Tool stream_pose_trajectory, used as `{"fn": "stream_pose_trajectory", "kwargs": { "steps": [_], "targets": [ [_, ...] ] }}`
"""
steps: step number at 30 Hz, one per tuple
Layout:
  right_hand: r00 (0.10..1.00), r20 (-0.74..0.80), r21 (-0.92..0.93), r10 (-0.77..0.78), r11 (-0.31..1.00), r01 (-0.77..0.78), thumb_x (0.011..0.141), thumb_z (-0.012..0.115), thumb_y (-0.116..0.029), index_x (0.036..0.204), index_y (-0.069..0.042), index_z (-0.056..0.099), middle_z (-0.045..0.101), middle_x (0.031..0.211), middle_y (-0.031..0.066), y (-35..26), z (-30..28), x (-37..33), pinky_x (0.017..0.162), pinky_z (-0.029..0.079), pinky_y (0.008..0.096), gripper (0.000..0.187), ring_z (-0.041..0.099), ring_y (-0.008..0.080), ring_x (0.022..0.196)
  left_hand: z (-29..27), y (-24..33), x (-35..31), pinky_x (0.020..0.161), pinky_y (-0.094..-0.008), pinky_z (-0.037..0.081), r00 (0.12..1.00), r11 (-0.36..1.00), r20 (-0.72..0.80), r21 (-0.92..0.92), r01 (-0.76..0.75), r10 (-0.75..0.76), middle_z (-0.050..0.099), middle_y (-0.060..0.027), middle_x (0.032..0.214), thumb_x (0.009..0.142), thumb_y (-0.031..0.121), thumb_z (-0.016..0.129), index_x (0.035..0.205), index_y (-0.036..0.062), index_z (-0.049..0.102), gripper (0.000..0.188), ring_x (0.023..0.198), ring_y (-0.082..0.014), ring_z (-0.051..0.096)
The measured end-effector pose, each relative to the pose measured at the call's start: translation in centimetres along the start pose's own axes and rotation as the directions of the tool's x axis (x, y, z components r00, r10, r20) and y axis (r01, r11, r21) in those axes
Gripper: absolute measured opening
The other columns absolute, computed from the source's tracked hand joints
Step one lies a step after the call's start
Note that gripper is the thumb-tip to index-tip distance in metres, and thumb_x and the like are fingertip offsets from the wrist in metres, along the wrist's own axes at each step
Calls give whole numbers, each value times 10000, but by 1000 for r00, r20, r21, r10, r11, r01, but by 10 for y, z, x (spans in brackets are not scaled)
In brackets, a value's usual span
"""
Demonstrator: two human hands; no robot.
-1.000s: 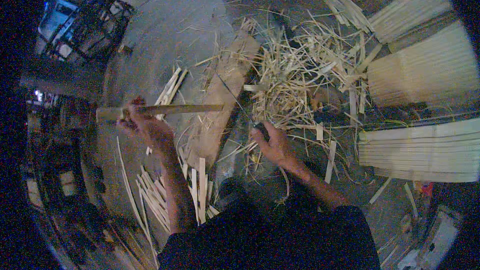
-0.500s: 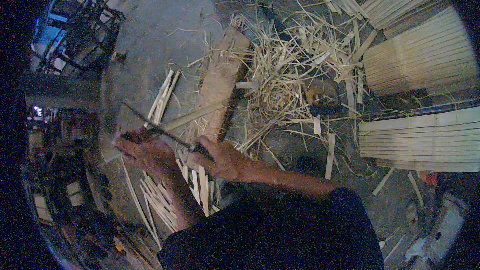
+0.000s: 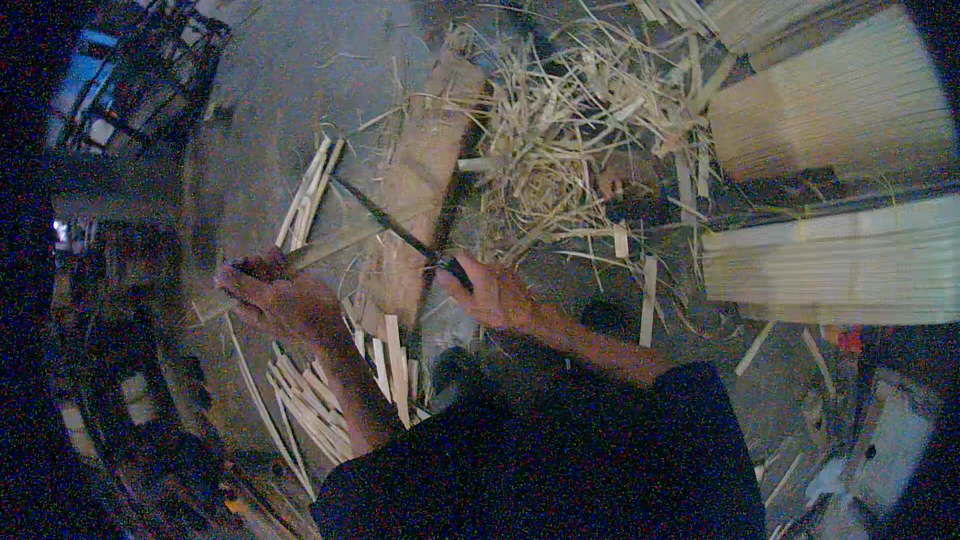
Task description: The person uses a knife to shave thin strips from bamboo pieces, repeatedly picking up new strips and shaving them over a wooden block. The person then gathers the shaved strips and places them into a woven bamboo basket.
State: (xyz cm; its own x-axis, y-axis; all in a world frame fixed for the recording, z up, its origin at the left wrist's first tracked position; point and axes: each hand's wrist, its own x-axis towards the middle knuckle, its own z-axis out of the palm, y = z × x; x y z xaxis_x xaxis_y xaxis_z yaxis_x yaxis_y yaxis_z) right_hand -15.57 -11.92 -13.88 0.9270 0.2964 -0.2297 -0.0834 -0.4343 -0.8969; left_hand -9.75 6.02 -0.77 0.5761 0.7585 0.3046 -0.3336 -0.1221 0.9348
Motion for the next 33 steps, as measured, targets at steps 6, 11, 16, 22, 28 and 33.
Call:
{"fn": "stream_pose_trajectory", "kwargs": {
  "steps": [6, 11, 16, 22, 28, 33],
  "targets": [
    [988, -141, -10, 59, 998, -61, 913, 511, -415, 1141, -18, 520, 626, 889, 260, 28, -6, 20, 702, 496, 462, 458, 618, 432, 847, 26, 16, -14, 574, -274, 320, 990, 983, -139, -185, -13, -13, 362, 14, 685, 967, 338, 495, 772, 105, 406, 316, 613, -106, 324],
    [995, 24, -13, 94, 996, -93, 889, 557, -384, 1110, -23, 531, 636, 847, 226, -23, -13, 7, 649, 509, 435, 424, 636, 404, 774, 23, 5, -10, 615, -276, 340, 988, 996, -153, -83, -41, 28, 394, 4, 702, 961, 321, 510, 795, 91, 437, 293, 643, -114, 359],
    [951, -45, 119, -307, 943, 310, 882, 575, -348, 1162, -47, 498, 637, 794, 199, -55, 2, -9, 628, 514, 425, 419, 645, 382, 739, 12, 3, -12, 653, -277, 358, 989, 995, -130, -63, -77, 68, 444, -10, 736, 961, 300, 511, 842, 79, 465, 256, 680, -118, 397],
    [986, -167, -21, -31, 999, 28, 899, 555, -352, 1164, -46, 496, 639, 825, 201, 52, 12, 5, 641, 509, 424, 409, 642, 386, 754, 7, -11, 0, 682, -275, 361, 993, 990, -102, -118, -76, 64, 492, -23, 775, 956, 264, 525, 886, 75, 492, 204, 719, -125, 434],
    [976, -184, -28, 115, 992, -122, 924, 491, -423, 1099, 19, 521, 613, 947, 271, 63, 2, 11, 777, 469, 453, 476, 601, 414, 933, 22, 2, 8, 684, -268, 397, 974, 960, 6, -172, -220, 225, 533, -64, 811, 962, 425, 450, 925, 74, 508, 357, 747, -160, 498],
    [983, -173, -38, 68, 996, -76, 921, 502, -416, 1103, 25, 524, 612, 902, 280, 35, -20, 5, 730, 479, 453, 478, 621, 409, 889, 38, 9, 9, 584, -262, 402, 990, 970, -124, -222, -94, 67, 532, -53, 779, 951, 466, 450, 900, 86, 488, 386, 677, -154, 504]
  ]
}}
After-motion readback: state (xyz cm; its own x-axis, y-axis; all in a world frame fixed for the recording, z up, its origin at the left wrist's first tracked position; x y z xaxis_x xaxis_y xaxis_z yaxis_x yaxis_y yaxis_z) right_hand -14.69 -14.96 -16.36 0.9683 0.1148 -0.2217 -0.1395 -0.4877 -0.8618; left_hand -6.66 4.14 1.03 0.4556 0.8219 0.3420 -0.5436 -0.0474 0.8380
